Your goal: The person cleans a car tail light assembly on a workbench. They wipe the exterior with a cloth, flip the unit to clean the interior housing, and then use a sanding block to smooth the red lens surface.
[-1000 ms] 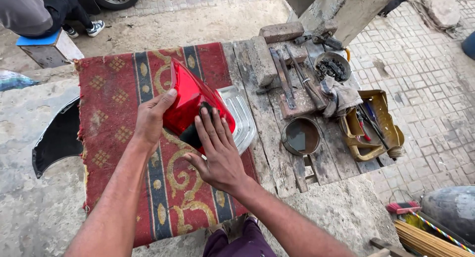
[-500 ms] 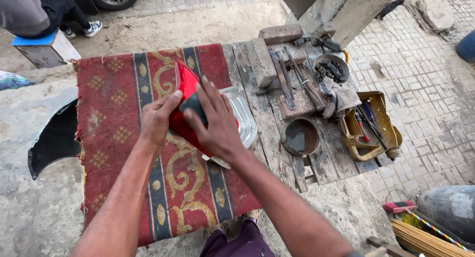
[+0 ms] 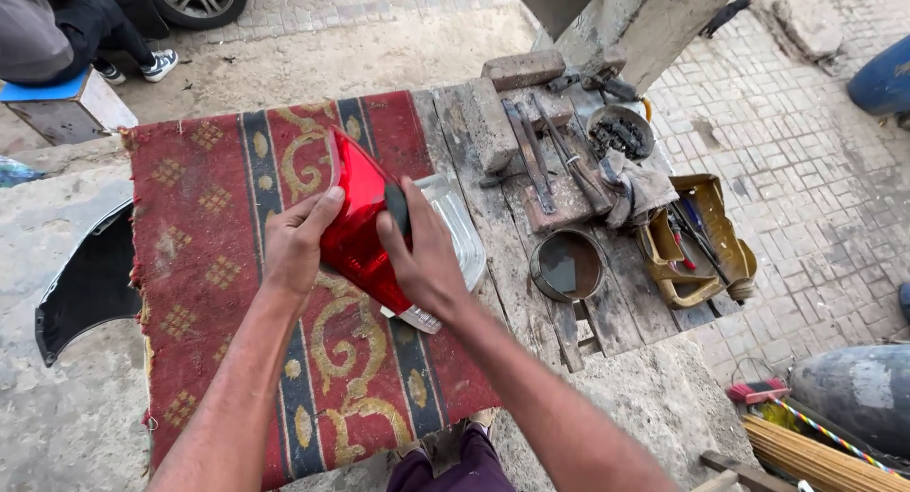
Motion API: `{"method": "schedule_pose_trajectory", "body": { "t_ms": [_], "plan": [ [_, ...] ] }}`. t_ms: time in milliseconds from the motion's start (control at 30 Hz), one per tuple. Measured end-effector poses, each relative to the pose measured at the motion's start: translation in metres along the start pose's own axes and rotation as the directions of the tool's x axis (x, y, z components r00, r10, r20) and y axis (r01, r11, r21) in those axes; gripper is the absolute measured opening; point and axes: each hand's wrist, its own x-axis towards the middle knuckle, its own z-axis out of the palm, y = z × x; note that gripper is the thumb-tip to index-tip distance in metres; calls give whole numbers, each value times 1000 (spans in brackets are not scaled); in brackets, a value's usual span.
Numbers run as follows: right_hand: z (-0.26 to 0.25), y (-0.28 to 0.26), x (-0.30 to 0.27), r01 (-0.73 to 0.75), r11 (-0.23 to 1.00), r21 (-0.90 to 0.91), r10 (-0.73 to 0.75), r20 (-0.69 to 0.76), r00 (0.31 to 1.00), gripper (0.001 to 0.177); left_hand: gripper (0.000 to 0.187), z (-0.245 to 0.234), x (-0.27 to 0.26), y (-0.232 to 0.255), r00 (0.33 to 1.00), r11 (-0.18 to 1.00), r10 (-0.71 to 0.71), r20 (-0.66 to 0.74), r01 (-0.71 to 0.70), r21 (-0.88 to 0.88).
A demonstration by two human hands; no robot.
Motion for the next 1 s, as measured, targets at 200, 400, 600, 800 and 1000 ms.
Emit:
{"method": "schedule_pose_trajectory", "body": {
  "t_ms": [200,400,600,800,1000],
  "plan": [
    [-2,1,11,-28,999,24,27,26,999,105,21,-6,22,-8,999,996,11,-46,-15,-82],
    [10,2,-38,207,969,-132,-207,17,978,80,23,-44,66,-66,997,992,-6,-83,-5,-123],
    [33,48,58,15,998,55,-15,-4,1000,80,27,-29,44,-32,999,996,27,-24,-29,-83],
    [18,25,-19,155,945,-289,-139,77,987,82,22,-53,80,-76,997,987,8,-80,-21,-162],
    [23,54,71,-25,997,-78,44,247,968,99,20,-50,78,-80,995,987,-7,-102,-10,-162]
  ]
}}
